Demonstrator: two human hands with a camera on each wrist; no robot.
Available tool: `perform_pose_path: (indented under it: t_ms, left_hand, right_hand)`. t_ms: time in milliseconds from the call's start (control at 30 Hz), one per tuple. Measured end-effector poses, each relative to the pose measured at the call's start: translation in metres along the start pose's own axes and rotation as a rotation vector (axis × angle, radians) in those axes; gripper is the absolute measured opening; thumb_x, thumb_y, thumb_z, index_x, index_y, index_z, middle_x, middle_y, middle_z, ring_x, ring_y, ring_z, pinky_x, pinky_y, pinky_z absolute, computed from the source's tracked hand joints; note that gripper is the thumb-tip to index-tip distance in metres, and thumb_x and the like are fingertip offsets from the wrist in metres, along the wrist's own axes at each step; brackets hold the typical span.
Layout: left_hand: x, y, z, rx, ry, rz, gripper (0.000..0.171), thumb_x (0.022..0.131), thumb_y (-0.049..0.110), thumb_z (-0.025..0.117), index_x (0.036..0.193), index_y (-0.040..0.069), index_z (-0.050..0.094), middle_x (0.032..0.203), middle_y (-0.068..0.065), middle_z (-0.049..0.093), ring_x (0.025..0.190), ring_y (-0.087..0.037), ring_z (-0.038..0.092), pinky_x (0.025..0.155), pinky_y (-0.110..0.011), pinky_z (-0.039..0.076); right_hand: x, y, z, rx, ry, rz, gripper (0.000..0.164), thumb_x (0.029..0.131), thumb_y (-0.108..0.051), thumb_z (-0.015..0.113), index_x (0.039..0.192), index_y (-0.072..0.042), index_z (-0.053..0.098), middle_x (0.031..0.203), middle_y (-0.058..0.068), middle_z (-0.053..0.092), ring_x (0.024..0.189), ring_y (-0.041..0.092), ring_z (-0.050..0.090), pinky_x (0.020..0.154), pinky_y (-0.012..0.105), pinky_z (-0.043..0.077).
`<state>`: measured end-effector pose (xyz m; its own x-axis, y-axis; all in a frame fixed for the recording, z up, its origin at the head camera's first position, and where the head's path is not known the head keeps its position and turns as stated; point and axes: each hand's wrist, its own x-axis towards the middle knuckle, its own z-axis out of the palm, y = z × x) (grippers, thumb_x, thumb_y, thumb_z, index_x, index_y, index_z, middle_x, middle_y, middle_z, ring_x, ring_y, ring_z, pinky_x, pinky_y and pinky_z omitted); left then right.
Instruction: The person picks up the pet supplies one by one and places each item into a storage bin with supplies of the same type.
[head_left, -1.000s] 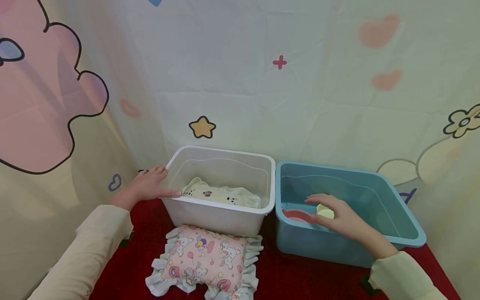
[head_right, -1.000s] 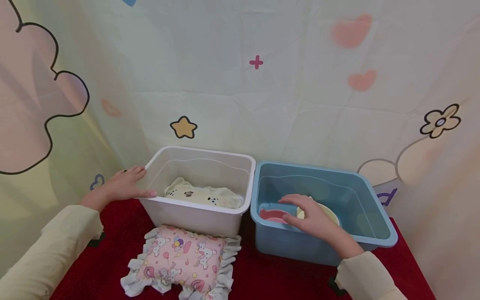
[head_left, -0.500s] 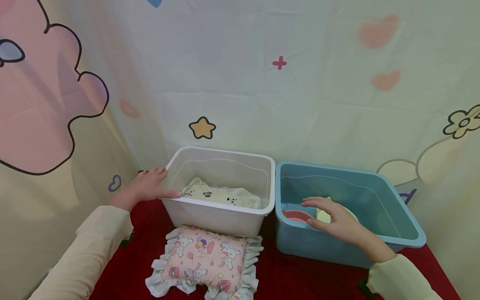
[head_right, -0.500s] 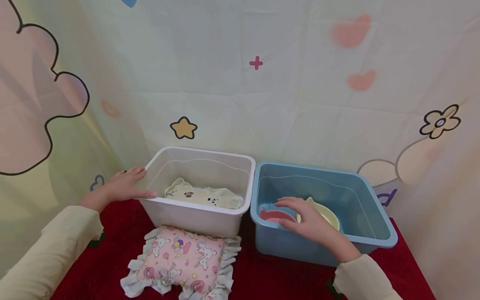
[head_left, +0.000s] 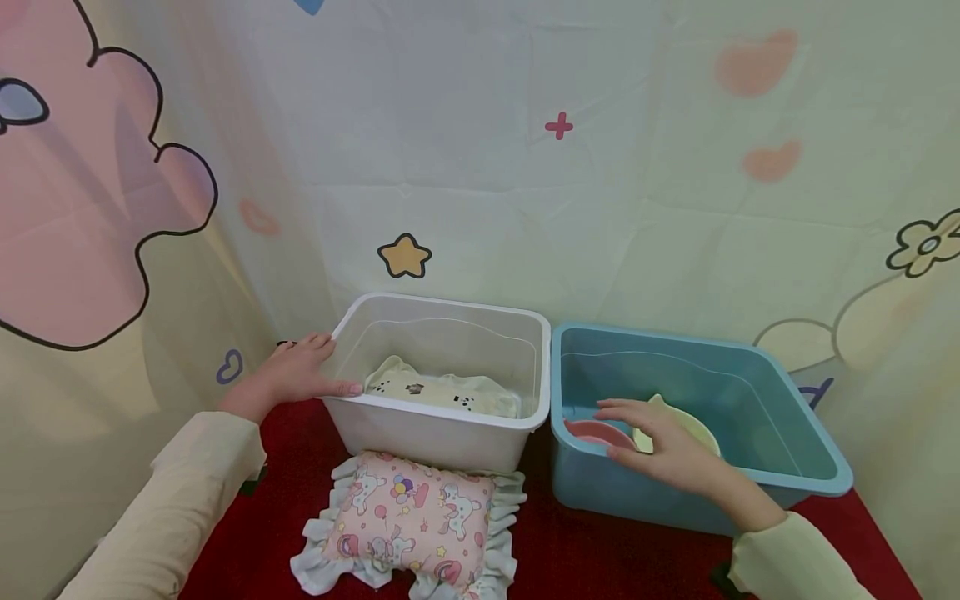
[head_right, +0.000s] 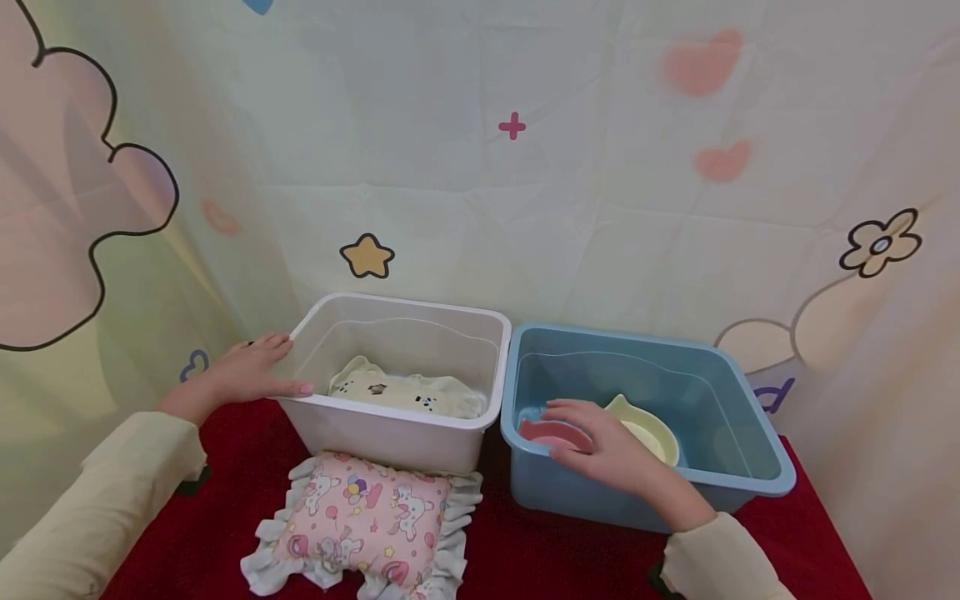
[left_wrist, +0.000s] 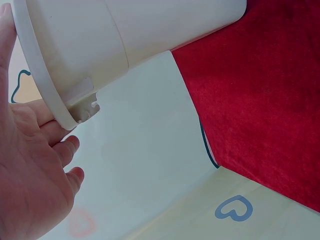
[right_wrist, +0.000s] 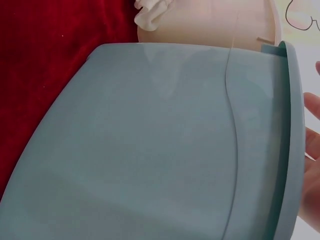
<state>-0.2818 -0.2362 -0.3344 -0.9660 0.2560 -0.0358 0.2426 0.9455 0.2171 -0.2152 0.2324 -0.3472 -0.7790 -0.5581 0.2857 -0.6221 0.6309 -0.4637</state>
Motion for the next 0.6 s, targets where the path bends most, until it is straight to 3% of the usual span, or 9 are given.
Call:
perform_pose_path:
  t_ms: [600]
  left_hand:
    - [0.0016,-0.0024,0.0024,-0.005,0.006,-0.002,0.102,0.071,0.066,0.053,0.135,-0.007,0.024,0.14,-0.03,0.022,0.129,-0.044,0.017,0.1,-0.063,0.012]
  right_hand:
    - [0.0011,-0.0079,0.0075,0.052,-0.035,0.037,0.048,0.079,-0.02,0.065,0.123,-0.012,0.049,0.127,0.014,0.049,0.112,0.031,0.047,0.082,0.05,0.046]
